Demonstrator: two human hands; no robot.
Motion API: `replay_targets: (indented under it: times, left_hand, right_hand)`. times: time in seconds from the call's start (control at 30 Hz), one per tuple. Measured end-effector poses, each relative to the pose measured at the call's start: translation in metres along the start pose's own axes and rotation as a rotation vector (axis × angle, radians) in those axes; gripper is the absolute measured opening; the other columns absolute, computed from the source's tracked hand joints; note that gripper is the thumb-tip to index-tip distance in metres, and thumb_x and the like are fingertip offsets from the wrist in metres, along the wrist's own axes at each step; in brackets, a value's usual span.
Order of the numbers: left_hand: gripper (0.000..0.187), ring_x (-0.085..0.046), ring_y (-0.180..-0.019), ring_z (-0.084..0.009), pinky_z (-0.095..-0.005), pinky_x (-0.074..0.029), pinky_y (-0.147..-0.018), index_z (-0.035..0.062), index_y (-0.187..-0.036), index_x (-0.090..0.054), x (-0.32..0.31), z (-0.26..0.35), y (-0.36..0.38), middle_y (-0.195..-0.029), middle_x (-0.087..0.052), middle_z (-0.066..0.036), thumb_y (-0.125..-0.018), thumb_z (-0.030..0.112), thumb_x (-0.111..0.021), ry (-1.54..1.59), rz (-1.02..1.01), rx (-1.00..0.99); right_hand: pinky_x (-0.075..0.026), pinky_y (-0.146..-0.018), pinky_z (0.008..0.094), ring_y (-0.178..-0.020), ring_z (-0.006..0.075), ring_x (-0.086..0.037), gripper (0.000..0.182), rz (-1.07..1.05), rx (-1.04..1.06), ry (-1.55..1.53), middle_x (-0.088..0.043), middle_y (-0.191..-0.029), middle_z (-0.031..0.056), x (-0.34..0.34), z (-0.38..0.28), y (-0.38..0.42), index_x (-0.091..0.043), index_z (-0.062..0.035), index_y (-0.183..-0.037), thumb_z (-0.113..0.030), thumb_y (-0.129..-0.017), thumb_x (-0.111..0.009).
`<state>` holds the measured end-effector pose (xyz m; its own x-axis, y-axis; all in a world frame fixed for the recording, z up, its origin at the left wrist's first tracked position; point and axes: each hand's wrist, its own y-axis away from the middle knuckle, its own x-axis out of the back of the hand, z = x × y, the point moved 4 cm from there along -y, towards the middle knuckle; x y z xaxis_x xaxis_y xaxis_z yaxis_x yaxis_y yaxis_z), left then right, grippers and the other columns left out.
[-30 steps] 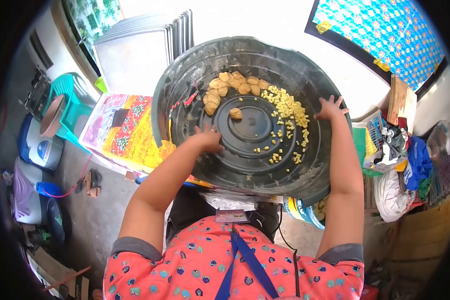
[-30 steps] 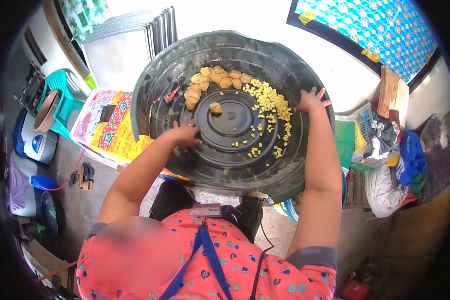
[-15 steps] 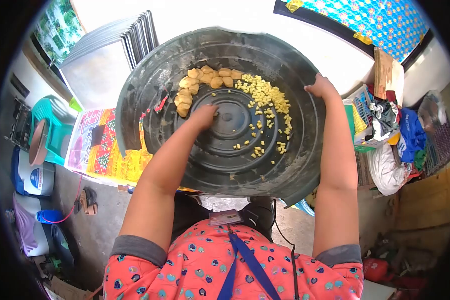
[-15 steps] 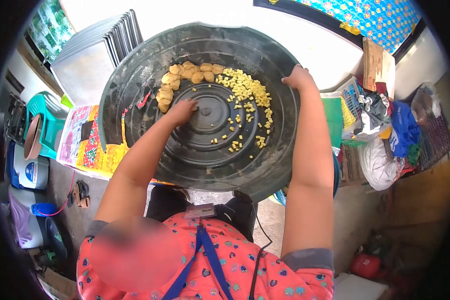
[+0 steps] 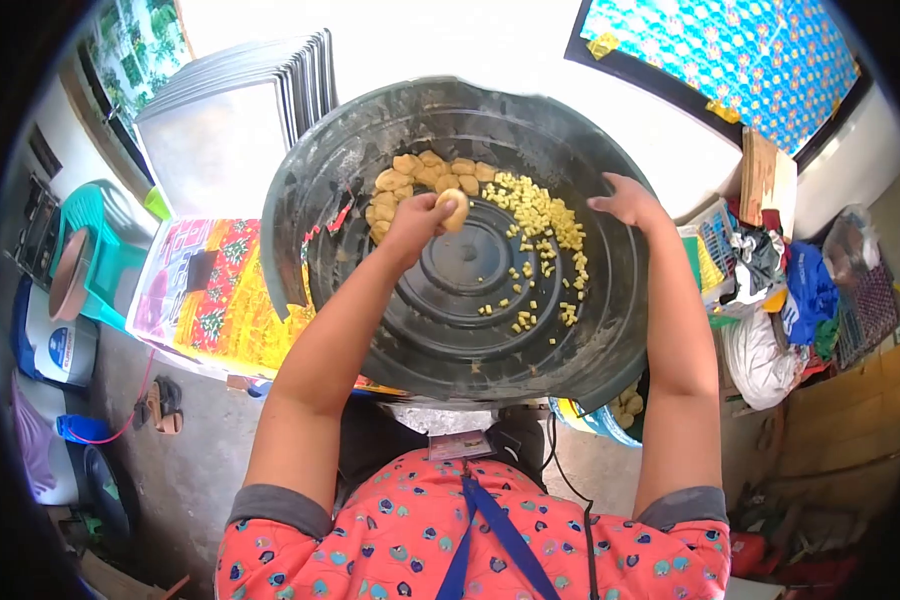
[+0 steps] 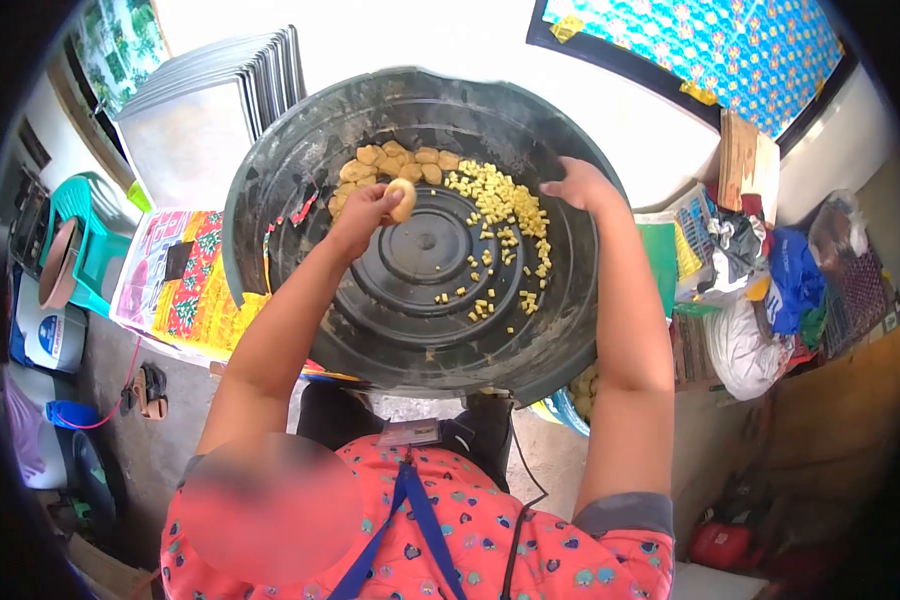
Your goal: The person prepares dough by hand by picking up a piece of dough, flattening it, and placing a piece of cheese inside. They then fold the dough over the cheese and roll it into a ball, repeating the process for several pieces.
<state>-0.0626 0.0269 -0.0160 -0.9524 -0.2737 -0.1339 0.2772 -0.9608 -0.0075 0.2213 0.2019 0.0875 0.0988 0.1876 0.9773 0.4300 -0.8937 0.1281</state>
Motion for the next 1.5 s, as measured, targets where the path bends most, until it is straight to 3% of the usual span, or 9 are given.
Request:
replay_targets:
  times: [0.07,0.17,0.3,0.53,0.7,0.9,1.03,1.33,1.5]
  left_hand:
    - [0.031,-0.055,-0.067,-0.0079,-0.0214,-0.043,-0.058,0.0011,-0.096,-0.064,-0.019,0.032,0.005,-0.081,-0.063,-0.001,-0.088,0.03,-0.061,0.117,0.019,-0.028]
    - [0.031,-0.054,-0.065,-0.007,-0.0206,-0.043,-0.057,0.0026,-0.095,-0.064,-0.048,0.065,0.018,-0.079,-0.062,-0.001,-0.087,0.033,-0.061,0.264,0.069,-0.01]
    - [0.025,-0.057,-0.066,-0.0081,-0.0208,-0.047,-0.062,0.0049,-0.093,-0.063,-0.064,0.063,0.017,-0.079,-0.062,-0.001,-0.088,0.029,-0.061,0.483,-0.044,-0.031]
    - [0.022,-0.06,-0.068,-0.0113,-0.0247,-0.052,-0.065,0.0,-0.097,-0.059,-0.064,0.023,0.017,-0.085,-0.062,-0.004,-0.082,0.015,-0.067,0.395,-0.051,0.03]
    - [0.025,-0.061,-0.068,-0.0113,-0.0252,-0.053,-0.061,-0.0001,-0.097,-0.058,-0.063,0.016,0.021,-0.086,-0.063,-0.006,-0.081,0.015,-0.069,0.34,-0.02,0.015]
    - [0.02,-0.062,-0.068,-0.012,-0.0233,-0.052,-0.06,-0.0025,-0.095,-0.057,-0.061,0.024,0.021,-0.085,-0.064,-0.008,-0.079,0.009,-0.064,0.289,0.052,-0.12]
    - [0.018,-0.063,-0.07,-0.0143,-0.0248,-0.054,-0.06,-0.005,-0.095,-0.057,-0.059,0.026,0.022,-0.087,-0.064,-0.01,-0.078,0.002,-0.057,0.146,0.129,-0.144]
    - [0.029,-0.064,-0.09,-0.0251,-0.0363,-0.056,-0.078,-0.0081,-0.109,-0.054,-0.059,0.022,0.025,-0.104,-0.061,-0.016,-0.082,0.002,-0.052,0.531,-0.196,0.059]
    - [0.031,-0.064,-0.09,-0.0244,-0.0351,-0.056,-0.079,-0.0077,-0.111,-0.053,-0.063,0.023,0.031,-0.104,-0.061,-0.015,-0.082,0.002,-0.054,0.4,-0.172,-0.011]
  right_hand:
    - [-0.043,-0.093,0.0394,-0.118,0.028,-0.049,0.073,-0.055,0.364,-0.276,-0.049,-0.127,0.0239,0.01,-0.055,0.017,-0.042,-0.0015,-0.132,-0.04,-0.077,-0.069]
    - [-0.048,-0.079,0.0327,-0.098,0.0182,-0.058,0.057,-0.295,0.369,-0.476,-0.062,-0.105,0.0148,0.027,-0.133,0.059,-0.052,0.0003,-0.121,-0.036,-0.08,-0.068]
    - [-0.048,-0.063,0.0228,-0.067,0.0088,-0.057,0.025,-0.297,0.424,-0.741,-0.062,-0.078,0.0031,0.007,-0.158,0.057,-0.06,-0.0009,-0.094,-0.021,-0.081,-0.068]
    - [-0.048,-0.055,0.0247,-0.064,0.0108,-0.059,0.03,-0.187,0.388,-0.763,-0.062,-0.076,0.0082,-0.016,-0.13,0.045,-0.059,0.0049,-0.1,-0.01,-0.076,-0.07]
    - [-0.049,-0.056,0.0266,-0.061,0.0137,-0.061,0.037,-0.069,0.392,-0.568,-0.065,-0.083,0.0135,-0.016,-0.142,0.05,-0.058,0.0059,-0.104,-0.016,-0.077,-0.071]
    - [-0.052,-0.059,0.0251,-0.065,0.0124,-0.06,0.027,-0.217,0.306,-0.804,-0.063,-0.082,0.0099,-0.035,-0.14,0.044,-0.058,0.0039,-0.1,-0.01,-0.078,-0.066]
    - [-0.052,-0.06,0.0245,-0.066,0.0137,-0.061,0.026,-0.138,0.385,-0.634,-0.063,-0.083,0.0108,-0.031,-0.151,0.053,-0.058,0.006,-0.1,-0.003,-0.076,-0.06]
    - [-0.053,-0.066,0.0256,-0.073,0.0159,-0.062,0.032,-0.478,0.252,-1.127,-0.061,-0.091,0.0116,-0.029,-0.126,0.058,-0.057,0.0075,-0.108,-0.007,-0.079,-0.06]
    - [-0.051,-0.068,0.0237,-0.077,0.0134,-0.061,0.029,-0.315,0.378,-0.724,-0.063,-0.088,0.0097,-0.03,-0.138,0.062,-0.06,0.0056,-0.104,-0.008,-0.078,-0.061]
